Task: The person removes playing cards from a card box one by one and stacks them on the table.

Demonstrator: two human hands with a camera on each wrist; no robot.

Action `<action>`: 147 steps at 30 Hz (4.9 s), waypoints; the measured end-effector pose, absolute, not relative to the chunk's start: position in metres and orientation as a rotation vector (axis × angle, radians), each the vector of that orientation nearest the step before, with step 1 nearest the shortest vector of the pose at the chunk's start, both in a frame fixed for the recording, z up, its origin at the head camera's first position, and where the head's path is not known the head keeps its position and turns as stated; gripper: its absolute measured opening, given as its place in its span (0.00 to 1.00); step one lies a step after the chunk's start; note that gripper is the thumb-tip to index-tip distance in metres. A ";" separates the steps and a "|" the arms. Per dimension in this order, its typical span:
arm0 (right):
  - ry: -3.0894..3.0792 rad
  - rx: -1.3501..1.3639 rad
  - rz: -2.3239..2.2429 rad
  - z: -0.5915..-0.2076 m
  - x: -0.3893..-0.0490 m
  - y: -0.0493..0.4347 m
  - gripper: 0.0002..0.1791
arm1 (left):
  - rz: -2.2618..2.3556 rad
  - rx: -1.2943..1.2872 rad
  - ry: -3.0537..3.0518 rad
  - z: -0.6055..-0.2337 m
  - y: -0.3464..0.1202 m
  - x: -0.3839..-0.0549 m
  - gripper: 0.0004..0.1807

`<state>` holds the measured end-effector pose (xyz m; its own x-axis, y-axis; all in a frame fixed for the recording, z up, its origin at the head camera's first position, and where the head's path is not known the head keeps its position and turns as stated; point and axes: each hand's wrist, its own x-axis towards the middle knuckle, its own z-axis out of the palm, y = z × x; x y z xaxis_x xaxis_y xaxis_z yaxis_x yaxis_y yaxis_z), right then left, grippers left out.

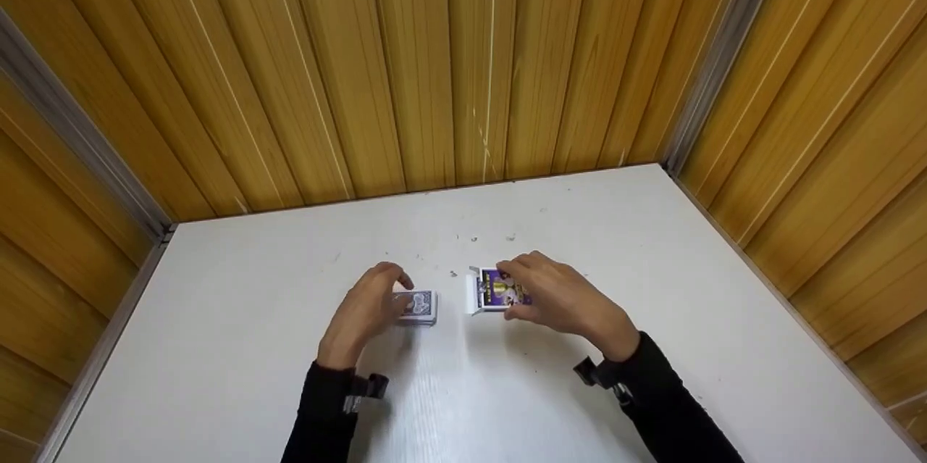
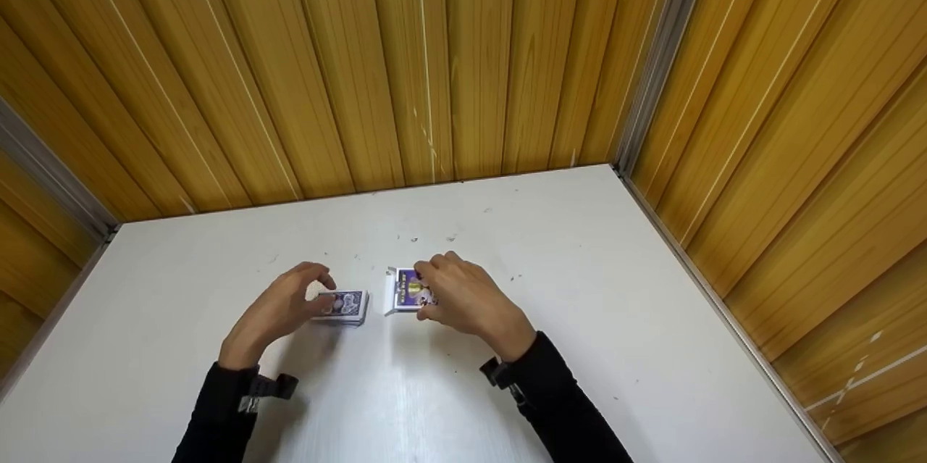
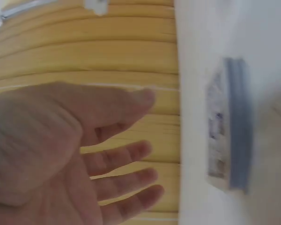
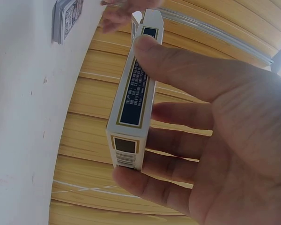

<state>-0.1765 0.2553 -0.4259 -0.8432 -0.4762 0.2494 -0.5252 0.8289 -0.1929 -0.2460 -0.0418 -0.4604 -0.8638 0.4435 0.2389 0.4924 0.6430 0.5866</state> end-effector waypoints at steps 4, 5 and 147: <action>-2.808 0.765 0.400 -0.425 -0.177 0.255 0.38 | -1.189 -0.822 -2.605 -0.440 -0.020 -0.232 0.03; -2.803 0.762 0.408 -0.425 -0.177 0.255 0.38 | -1.228 -0.822 -2.584 -0.438 -0.015 -0.228 0.03; -2.834 0.760 0.381 -0.414 -0.174 0.256 0.37 | -0.888 -0.858 -2.955 -0.484 -0.043 -0.265 0.13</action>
<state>-0.1744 0.2561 -0.4144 -0.8525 -0.4647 0.2392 -0.5114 0.8362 -0.1981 -0.2649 -0.0430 -0.4838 -0.8547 0.5110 0.0917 0.4769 0.7028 0.5278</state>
